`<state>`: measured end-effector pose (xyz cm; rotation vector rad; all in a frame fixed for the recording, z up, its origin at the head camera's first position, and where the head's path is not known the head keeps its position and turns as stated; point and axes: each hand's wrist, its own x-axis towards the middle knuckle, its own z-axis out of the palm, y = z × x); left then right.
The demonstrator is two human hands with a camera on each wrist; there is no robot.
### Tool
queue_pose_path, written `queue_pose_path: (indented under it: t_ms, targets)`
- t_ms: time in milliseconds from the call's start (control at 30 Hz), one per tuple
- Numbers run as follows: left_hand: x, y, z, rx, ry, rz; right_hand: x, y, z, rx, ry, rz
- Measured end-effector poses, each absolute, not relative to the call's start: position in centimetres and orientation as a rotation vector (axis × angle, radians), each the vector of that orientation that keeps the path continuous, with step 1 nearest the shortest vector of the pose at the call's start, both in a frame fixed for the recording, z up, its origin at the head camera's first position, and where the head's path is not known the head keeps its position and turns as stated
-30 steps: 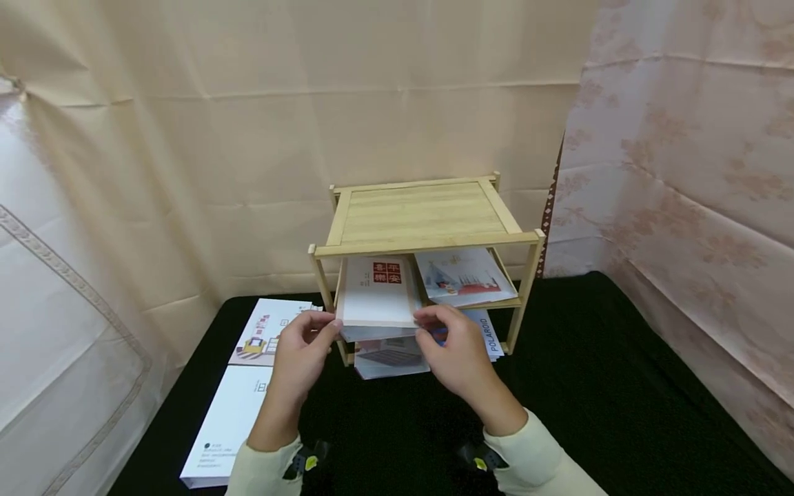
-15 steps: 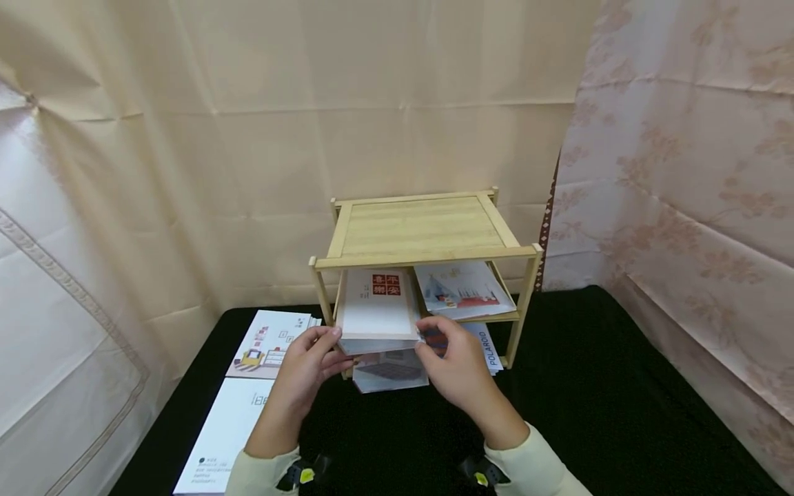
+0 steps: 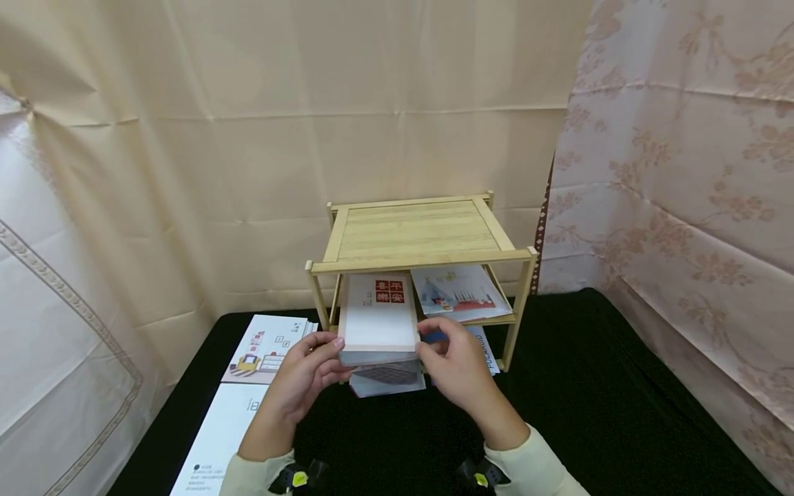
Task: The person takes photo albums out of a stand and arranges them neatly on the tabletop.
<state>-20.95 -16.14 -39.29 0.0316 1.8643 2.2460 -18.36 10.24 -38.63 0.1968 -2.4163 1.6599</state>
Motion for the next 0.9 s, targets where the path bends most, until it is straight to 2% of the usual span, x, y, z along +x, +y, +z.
queue_pose_path:
  t_ms: [233,500,900]
  targets:
    - [-21.0,-16.7,-39.3,0.088,1.89,2.133,-18.7,10.5,-38.9,0.137,-2.454,1.673]
    - [-21.0,-17.2,-39.5,0.292,2.003,1.89,-19.3,10.6,-39.4,0.004,-2.48,1.76]
    - [-21.0,-17.8,-39.4,0.395,2.086,1.679,-20.8,10.9,-40.6,0.124,-2.564,1.905]
